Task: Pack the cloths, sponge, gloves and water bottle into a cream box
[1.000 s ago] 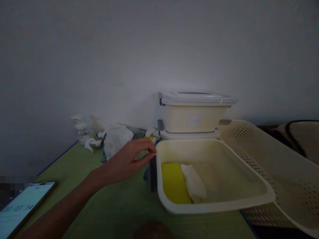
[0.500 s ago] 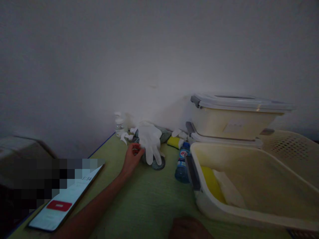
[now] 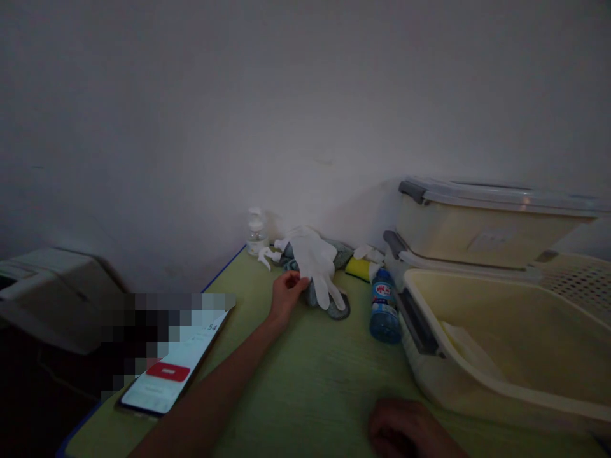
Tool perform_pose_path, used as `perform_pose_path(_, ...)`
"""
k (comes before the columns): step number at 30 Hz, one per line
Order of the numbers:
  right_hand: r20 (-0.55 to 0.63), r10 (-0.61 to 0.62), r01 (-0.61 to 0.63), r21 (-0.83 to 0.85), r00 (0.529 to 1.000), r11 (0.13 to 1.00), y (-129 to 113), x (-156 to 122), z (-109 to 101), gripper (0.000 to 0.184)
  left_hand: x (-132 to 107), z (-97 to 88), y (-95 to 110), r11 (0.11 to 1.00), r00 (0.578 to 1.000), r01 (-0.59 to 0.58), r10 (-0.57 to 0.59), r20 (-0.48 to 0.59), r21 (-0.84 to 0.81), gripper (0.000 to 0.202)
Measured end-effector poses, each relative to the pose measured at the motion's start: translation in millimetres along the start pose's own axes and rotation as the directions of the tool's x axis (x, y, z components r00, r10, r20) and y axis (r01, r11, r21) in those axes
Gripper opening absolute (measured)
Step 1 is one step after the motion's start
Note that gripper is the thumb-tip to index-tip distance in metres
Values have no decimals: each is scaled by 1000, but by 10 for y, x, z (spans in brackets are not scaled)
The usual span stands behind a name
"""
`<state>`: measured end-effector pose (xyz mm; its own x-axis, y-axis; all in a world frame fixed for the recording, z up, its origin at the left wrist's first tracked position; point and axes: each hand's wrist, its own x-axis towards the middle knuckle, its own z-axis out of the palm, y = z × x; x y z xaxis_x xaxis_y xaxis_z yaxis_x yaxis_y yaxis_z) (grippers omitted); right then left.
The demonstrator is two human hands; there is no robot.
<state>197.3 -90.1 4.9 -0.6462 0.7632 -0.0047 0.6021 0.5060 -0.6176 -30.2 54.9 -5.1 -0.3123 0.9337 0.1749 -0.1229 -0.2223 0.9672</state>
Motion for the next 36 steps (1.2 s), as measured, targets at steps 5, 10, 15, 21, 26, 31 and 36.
perform_pose_path(5,21,159,-160,78,987,984,-128,185,-62,10,-47,-8,271,980,994,-14,34,99,-199,21)
perform_pose_path(10,-46,197,-143,534,979,834,-34,431,34,40,-230,-82,637,932,947,103,14,320,-347,41)
perform_pose_path(15,-145,271,-36,823,952,567,104,455,99,94,-467,-55,658,893,657,390,-98,747,-226,41)
perform_pose_path(21,-263,304,-27,714,916,699,46,354,93,53,-606,37,443,968,344,186,-223,912,166,33)
perform_pose_path(26,-576,-92,204,133,812,970,50,285,49,15,-687,62,464,918,480,-302,-84,873,255,62)
perform_pose_path(31,-581,-451,313,-328,678,892,-23,210,78,51,-706,110,640,694,584,-649,194,788,311,16)
perform_pose_path(36,-526,-504,361,-356,685,862,-85,178,102,51,-517,-216,969,546,624,-703,781,28,456,16)
